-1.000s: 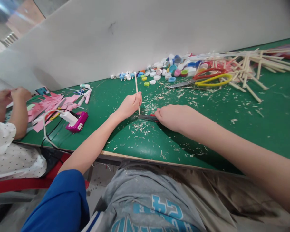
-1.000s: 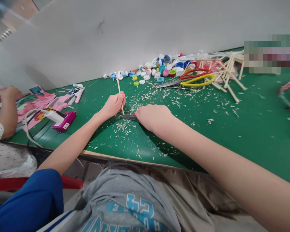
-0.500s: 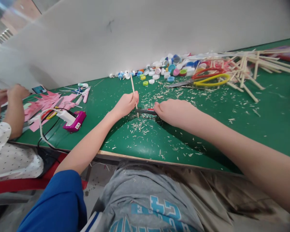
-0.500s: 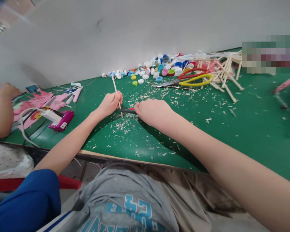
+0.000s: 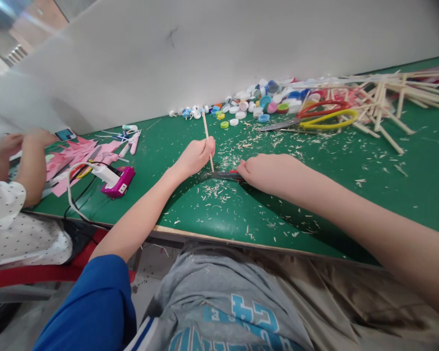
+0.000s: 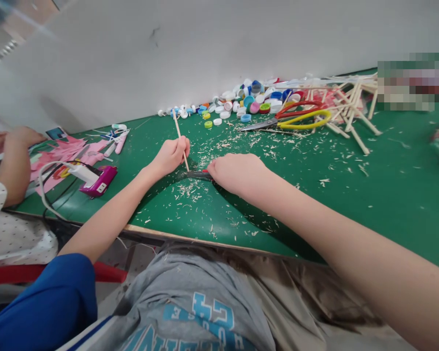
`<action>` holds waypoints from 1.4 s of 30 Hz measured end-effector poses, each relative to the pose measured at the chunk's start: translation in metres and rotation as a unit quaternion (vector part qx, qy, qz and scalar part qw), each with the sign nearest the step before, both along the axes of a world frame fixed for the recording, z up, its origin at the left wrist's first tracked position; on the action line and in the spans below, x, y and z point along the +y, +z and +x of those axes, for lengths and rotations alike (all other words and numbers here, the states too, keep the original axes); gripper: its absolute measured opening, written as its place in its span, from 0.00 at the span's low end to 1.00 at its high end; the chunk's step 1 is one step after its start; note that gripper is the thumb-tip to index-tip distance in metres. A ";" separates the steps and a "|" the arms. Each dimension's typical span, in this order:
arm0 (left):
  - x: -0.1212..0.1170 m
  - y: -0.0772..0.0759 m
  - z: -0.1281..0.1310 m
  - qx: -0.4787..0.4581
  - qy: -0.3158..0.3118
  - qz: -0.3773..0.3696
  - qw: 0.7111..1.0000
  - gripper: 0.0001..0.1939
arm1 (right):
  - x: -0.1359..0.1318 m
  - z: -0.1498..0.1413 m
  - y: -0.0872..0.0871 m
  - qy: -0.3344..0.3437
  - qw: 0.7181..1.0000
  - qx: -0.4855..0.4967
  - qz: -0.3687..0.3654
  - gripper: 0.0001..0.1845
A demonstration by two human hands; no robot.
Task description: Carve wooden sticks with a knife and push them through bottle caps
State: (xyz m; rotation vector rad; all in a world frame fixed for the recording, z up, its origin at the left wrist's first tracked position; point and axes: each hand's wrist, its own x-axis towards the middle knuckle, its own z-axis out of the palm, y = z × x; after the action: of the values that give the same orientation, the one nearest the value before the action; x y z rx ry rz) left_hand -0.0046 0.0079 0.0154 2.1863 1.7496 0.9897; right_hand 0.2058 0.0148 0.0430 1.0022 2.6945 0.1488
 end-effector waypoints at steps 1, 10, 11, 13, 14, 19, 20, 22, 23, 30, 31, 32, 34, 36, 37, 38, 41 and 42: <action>0.000 0.000 0.000 0.003 0.001 0.000 1.000 0.29 | 0.000 0.000 -0.001 0.003 1.000 -0.002 0.004 0.18; 0.003 -0.004 -0.003 0.020 0.008 0.009 1.000 0.28 | 0.013 0.003 -0.011 -0.019 0.997 0.063 0.043 0.26; 0.003 -0.004 -0.003 0.020 0.008 0.009 1.000 0.28 | 0.013 0.002 -0.011 -0.022 0.997 0.065 0.048 0.26; 0.004 -0.004 -0.004 0.017 0.009 0.007 1.000 0.28 | 0.012 0.002 -0.011 -0.013 0.997 0.058 0.052 0.26; 0.004 -0.003 -0.004 0.017 0.009 0.006 1.000 0.28 | 0.011 0.002 -0.011 -0.002 0.997 0.051 0.053 0.26; 0.002 -0.001 -0.002 0.019 0.010 -0.002 1.000 0.27 | 0.010 0.003 -0.011 0.020 0.999 0.027 0.031 0.22; 0.002 -0.001 -0.002 0.017 0.009 -0.003 1.000 0.27 | 0.010 0.003 -0.010 0.016 0.999 0.025 0.022 0.21; 0.002 -0.001 -0.001 0.012 0.009 -0.004 1.000 0.27 | 0.008 0.002 -0.007 0.009 1.000 0.021 0.007 0.19; 0.002 -0.001 -0.001 0.011 0.008 -0.005 1.000 0.27 | 0.008 0.002 -0.006 0.008 1.000 0.017 0.003 0.19; 0.003 -0.002 -0.002 -0.002 0.006 -0.007 1.000 0.27 | 0.002 -0.002 -0.002 -0.004 1.000 -0.014 -0.007 0.18; 0.003 -0.002 -0.003 -0.005 0.008 -0.009 1.000 0.28 | 0.003 -0.002 -0.004 -0.004 1.000 -0.013 -0.002 0.18; 0.003 -0.002 -0.003 -0.009 0.010 -0.011 1.000 0.28 | 0.004 -0.001 -0.006 0.003 1.000 -0.008 0.005 0.18; 0.002 -0.003 -0.004 -0.017 0.009 -0.014 1.000 0.28 | 0.007 0.001 -0.010 0.022 1.000 0.004 0.020 0.19; 0.002 -0.004 -0.004 -0.025 0.000 -0.014 1.000 0.28 | 0.009 0.002 -0.011 0.032 0.999 0.014 0.024 0.21; 0.002 -0.005 -0.005 -0.030 -0.006 -0.015 0.999 0.28 | 0.009 0.003 -0.011 0.027 0.999 0.020 0.021 0.23; 0.002 -0.005 -0.005 -0.035 -0.012 -0.016 0.999 0.28 | 0.008 0.003 -0.009 0.015 0.999 0.026 0.017 0.24; 0.002 -0.007 -0.007 -0.049 -0.020 -0.021 0.998 0.28 | 0.006 0.002 -0.005 -0.026 0.998 0.050 0.013 0.27; 0.002 -0.007 -0.007 -0.051 -0.022 -0.022 0.998 0.28 | 0.005 0.002 -0.004 -0.035 0.998 0.059 0.017 0.28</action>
State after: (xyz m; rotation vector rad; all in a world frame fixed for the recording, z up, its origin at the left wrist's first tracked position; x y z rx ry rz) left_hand -0.0113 0.0098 0.0084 2.0985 1.6558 1.0241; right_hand 0.2075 0.0200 0.0388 1.1470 2.7660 0.1264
